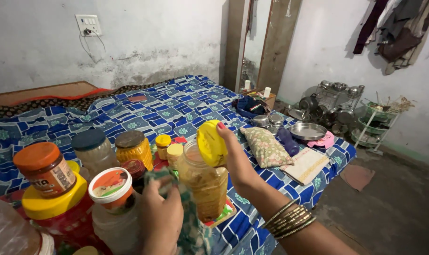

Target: The person picks up several plastic jars from a table, wipes them with a cloth, and places them on a wall shelf. The person handles multiple jars one at a time, including yellow-lidded and white containers, and arranges them on the shelf.

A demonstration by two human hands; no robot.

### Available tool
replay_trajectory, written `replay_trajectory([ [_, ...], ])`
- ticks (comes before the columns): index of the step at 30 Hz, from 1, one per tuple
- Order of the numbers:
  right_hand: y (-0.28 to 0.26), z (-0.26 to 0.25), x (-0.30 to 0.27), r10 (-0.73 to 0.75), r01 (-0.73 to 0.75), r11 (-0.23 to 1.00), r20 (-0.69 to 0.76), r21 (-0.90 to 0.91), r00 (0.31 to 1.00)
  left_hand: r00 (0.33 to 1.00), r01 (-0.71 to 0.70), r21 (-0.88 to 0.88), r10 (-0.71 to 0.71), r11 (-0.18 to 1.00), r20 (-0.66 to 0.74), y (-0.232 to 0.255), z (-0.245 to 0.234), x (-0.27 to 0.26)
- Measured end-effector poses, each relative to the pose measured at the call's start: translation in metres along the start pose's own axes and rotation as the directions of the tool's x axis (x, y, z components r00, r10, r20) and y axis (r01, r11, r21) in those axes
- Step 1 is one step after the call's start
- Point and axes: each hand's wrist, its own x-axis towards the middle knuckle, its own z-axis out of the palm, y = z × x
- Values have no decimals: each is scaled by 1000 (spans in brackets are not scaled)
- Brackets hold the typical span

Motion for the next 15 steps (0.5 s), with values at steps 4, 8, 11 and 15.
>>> replay_trajectory([
  [4, -2, 8, -1, 30, -30, 999, 40, 9, 999, 1000, 2, -362, -7, 932, -14, 39, -22, -12],
  [8, -5, 23, -2, 92, -100, 992, 94, 75, 991, 881, -473, -414, 411, 778, -233, 73, -31, -23],
  [11, -5, 36, -6, 38, -62, 990, 187, 123, 982, 769, -637, -384, 586, 669, -254, 92, -29, -30],
  [15, -6, 44, -10, -3, -47, 973, 213, 226, 977, 719, -692, -305, 659, 654, -220, 101, -26, -29],
])
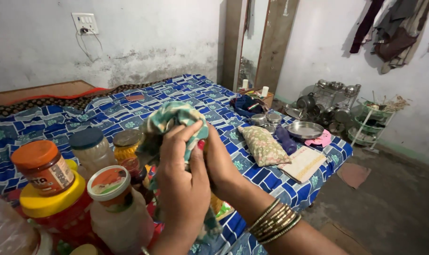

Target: The person picks up several plastic jars from a table, wipes them with a cloth, and places them on a wall shelf. The person handles multiple jars one at a time, including yellow-lidded and white containers, and arranges them on the shelf.

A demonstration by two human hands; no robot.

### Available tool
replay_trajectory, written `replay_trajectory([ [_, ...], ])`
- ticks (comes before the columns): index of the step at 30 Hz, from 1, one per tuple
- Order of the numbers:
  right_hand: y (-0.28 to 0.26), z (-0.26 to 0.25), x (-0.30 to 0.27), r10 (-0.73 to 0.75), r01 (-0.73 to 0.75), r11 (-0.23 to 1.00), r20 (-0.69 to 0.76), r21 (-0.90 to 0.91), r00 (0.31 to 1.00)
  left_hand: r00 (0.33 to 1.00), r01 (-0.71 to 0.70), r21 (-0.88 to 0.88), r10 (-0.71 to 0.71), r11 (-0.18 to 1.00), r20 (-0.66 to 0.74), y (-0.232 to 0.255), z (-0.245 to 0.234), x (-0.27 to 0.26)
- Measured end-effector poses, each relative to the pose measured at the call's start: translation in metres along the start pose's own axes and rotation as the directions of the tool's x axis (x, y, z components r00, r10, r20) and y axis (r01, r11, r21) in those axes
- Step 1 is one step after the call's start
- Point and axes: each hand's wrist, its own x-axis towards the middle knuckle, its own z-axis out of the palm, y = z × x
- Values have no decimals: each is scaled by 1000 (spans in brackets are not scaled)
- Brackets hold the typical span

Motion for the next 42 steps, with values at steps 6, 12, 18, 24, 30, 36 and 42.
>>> replay_trajectory([
  [6, 1, 9, -8, 131, -111, 979, -108, 172, 985, 999, 30, 33, -29, 999, -40, -16, 11, 11],
  [12, 2, 12, -9, 107, -82, 971, -103, 227, 989, 982, 187, 112, -182, 976, -52, -59, 0, 18],
  [18, -16, -7, 4, 68, -35, 988, -221, 152, 973, 970, 236, 325, -242, 916, -22, -107, -8, 12],
  [24, -27, -26, 12, 105, -81, 992, -300, 94, 948, 919, 274, 608, -390, 746, 65, -126, 12, 19],
  [30, -20, -44, 23, 103, -68, 987, -248, 145, 963, 852, 94, 170, -167, 981, 497, -120, 49, 44],
  [36, -7, -85, 20, -198, 31, 896, -334, -443, 922, 578, 91, 613, -543, 785, 609, -111, 49, 76],
  [42, 17, -102, 2, -52, -85, 640, -153, -764, 987, 382, 14, 686, -638, 727, 668, -108, 52, 82],
])
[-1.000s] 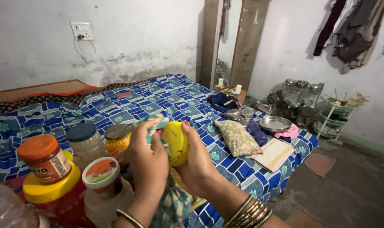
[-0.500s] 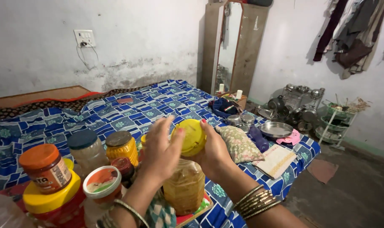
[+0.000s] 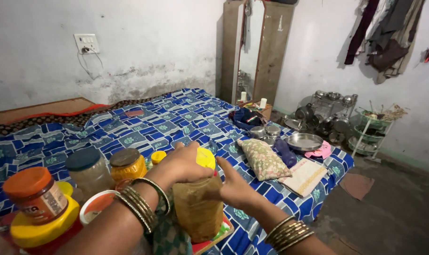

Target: The person picks up several plastic jars from a table, wipes them with a cloth, and places them on a wall shelf. The person handles multiple jars one at a time, including yellow-lidded and white containers, and arranges them on the shelf.

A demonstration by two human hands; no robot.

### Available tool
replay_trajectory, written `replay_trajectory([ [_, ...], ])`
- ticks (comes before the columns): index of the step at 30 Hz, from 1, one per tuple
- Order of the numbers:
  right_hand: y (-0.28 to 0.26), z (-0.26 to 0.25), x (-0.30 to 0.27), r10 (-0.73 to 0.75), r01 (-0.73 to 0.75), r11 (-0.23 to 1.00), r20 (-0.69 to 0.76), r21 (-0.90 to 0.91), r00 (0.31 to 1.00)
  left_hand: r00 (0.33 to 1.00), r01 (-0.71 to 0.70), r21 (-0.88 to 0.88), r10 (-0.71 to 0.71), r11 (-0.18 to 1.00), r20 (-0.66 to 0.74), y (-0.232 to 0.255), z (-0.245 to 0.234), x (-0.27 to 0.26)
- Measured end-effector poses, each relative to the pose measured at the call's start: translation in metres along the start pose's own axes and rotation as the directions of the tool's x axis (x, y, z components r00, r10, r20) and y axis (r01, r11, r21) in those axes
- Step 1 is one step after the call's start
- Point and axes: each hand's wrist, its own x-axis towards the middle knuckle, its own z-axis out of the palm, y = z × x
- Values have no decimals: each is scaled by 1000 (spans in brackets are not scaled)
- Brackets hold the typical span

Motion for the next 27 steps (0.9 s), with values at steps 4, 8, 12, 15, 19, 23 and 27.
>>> replay_trajectory([
  [4, 3, 16, -8, 53, -53, 999, 74, -3, 996, 998, 48, 71, -51, 996, 48, 0, 9, 2],
  [8, 1, 23, -12, -91, 80, 989, 87, 122, 992, 996, 66, 69, -70, 995, 54, 0, 16, 5],
  [12, 11, 30, -13, -110, 108, 992, 24, 65, 994, 997, 75, 0, -75, 997, 28, 0, 29, 4],
  [15, 18, 31, -9, -63, 55, 987, 55, 148, 996, 995, 95, 18, -95, 995, -20, 3, 37, 0],
  [19, 24, 25, -8, -45, 44, 999, 31, 13, 999, 998, -57, 146, 58, 988, -1, 0, 29, -11],
  [23, 22, 21, -7, -75, 78, 994, 36, -74, 997, 966, -217, 313, 157, 924, 207, -9, -1, -14],
  [27, 19, 19, -7, -100, 105, 983, 42, -148, 994, 977, -70, 301, 5, 951, 211, 7, -5, -3],
])
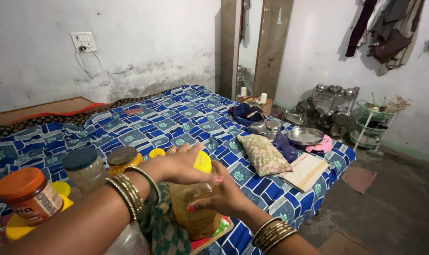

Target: The person picks up several plastic jars from a table, wipes them with a cloth, and places them on a wall shelf. The person handles multiple jars one at a time, including yellow-lidded and white containers, and arranges them on the shelf.

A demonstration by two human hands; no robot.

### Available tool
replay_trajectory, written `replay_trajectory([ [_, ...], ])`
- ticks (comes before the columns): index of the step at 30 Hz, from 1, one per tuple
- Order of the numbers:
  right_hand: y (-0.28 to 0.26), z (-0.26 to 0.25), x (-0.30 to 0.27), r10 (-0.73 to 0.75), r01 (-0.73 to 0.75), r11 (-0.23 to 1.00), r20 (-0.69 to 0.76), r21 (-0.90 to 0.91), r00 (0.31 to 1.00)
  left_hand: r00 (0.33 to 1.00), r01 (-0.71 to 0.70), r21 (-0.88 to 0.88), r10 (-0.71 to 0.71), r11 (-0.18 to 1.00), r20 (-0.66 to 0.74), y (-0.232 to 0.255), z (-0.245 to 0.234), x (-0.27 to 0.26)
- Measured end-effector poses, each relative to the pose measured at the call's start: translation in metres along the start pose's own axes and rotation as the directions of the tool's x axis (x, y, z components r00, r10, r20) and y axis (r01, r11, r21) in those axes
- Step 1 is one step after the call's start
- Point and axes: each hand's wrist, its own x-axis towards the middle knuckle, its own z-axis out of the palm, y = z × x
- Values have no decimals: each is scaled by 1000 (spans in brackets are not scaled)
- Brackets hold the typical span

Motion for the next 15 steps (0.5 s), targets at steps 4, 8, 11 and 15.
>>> replay_trajectory([
  [4, -3, 1, 0, 22, -25, 995, 28, 92, 999, 970, 199, -40, -202, 979, -137, 12, 14, 16],
  [8, -1, -2, 3, 77, -77, 985, -4, -154, 997, 990, -66, 128, 80, 990, -113, 1, 20, 35],
  [11, 1, -2, 4, -86, 84, 992, -24, -98, 996, 947, -300, 159, 314, 941, -71, -13, 17, 34],
  [15, 4, -1, 3, 14, -14, 1000, 9, 13, 1000, 951, -254, 51, 259, 966, -168, -3, 11, 22],
])
